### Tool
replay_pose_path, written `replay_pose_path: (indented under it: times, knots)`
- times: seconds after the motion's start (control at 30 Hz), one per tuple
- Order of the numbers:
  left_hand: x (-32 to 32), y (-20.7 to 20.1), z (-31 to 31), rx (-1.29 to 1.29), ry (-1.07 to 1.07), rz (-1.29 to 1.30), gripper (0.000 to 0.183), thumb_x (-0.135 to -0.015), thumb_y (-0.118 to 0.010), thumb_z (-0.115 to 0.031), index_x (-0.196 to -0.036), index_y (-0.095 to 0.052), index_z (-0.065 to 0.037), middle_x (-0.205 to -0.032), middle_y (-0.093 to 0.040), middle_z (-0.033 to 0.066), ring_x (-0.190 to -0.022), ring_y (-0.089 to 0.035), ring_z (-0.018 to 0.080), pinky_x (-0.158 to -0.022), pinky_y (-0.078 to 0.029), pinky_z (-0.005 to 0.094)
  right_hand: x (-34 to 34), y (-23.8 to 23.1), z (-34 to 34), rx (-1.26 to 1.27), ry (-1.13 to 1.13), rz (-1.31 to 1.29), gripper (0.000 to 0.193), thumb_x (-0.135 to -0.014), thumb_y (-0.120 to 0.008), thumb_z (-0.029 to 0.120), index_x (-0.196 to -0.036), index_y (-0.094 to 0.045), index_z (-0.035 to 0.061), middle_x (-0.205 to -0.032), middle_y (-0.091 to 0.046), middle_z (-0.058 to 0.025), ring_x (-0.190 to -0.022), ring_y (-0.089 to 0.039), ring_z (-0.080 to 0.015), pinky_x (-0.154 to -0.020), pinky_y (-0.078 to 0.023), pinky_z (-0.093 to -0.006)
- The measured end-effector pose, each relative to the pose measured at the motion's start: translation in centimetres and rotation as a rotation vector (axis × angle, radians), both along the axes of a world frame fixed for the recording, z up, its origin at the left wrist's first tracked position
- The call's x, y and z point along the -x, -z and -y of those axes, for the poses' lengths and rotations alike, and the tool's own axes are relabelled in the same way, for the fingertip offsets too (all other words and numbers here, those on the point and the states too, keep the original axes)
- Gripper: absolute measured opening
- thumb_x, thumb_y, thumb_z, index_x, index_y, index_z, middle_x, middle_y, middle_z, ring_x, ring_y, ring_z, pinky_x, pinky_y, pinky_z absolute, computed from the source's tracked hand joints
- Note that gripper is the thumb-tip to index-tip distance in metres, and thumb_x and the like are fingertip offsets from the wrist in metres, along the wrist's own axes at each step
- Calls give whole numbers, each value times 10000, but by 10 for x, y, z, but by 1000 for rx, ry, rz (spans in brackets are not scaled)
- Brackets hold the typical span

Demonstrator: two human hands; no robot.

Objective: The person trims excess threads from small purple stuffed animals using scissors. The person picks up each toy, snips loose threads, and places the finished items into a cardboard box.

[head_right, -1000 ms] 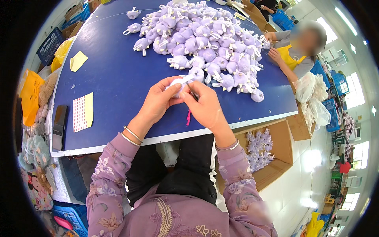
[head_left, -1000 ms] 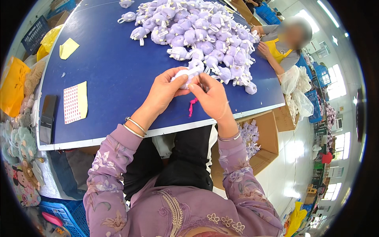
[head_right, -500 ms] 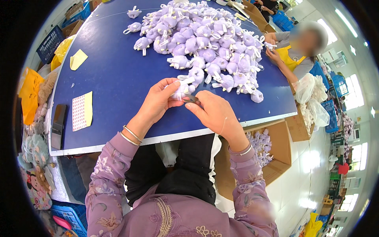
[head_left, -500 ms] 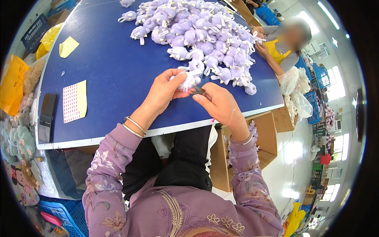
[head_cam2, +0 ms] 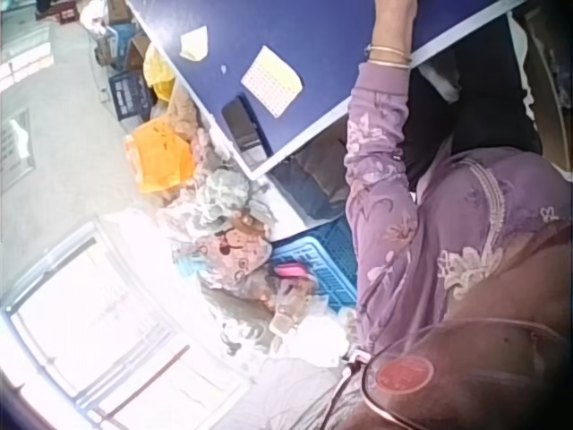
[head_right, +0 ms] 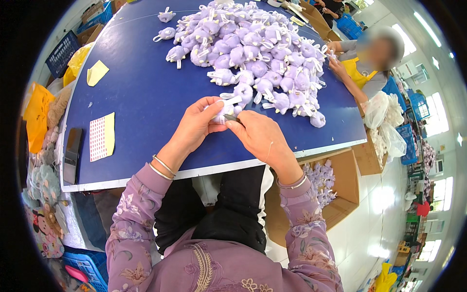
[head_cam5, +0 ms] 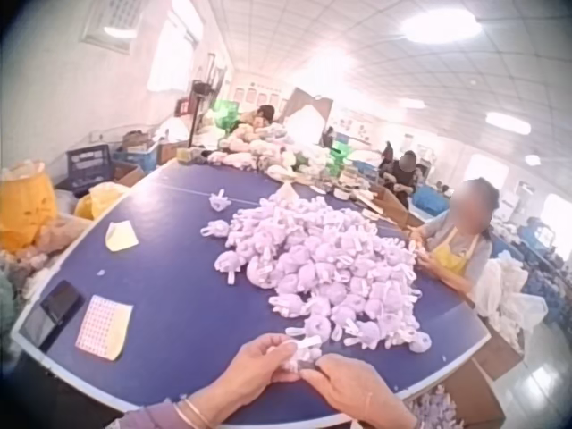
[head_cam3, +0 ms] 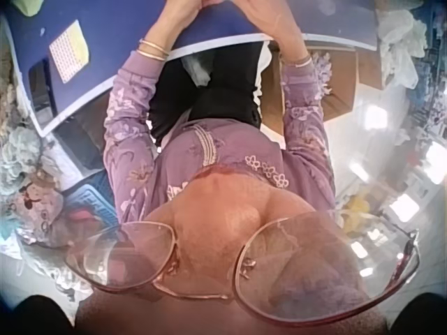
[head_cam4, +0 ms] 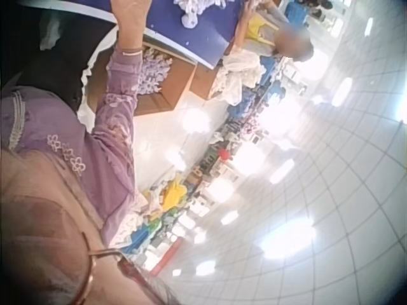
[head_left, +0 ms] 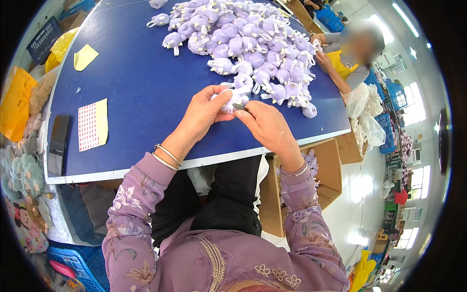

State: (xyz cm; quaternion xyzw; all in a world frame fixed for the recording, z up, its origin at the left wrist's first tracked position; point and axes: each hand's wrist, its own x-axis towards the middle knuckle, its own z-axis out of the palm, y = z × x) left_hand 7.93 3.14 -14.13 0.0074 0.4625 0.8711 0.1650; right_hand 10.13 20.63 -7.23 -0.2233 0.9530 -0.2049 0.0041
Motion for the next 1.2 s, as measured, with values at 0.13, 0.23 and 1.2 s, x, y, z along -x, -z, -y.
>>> replay_pose_path:
  times: [0.13,0.23,1.2]
  knots:
    - [1,0,-1,22,1,5,278,-956,-604,-260,-1123,-571,-40,-985,-634,41,-828,-635,90,-687,-566,225,1,4,1,-4,-11,-57,326,-942,-564,294,-811,-542,-4,-750,-545,-175,-693,-539,-379,-613,-410,-452]
    - [0,0,1,37,-14,2,278,-956,-605,-260,-1122,-571,-40,-981,-637,43,-824,-634,90,-688,-564,226,3,6,4,-10,-5,-69,316,-939,-571,284,-817,-550,-6,-747,-534,-179,-682,-521,-382,-616,-403,-448]
    - [5,4,3,348,-152,-522,383,-931,-560,-35,-1306,-485,-14,-1299,-480,101,-1011,-577,126,-831,-498,274,66,40,-7,965,15,702,419,-831,-709,205,-1160,-524,23,-720,-507,10,-536,-426,-36,-421,-305,-205]
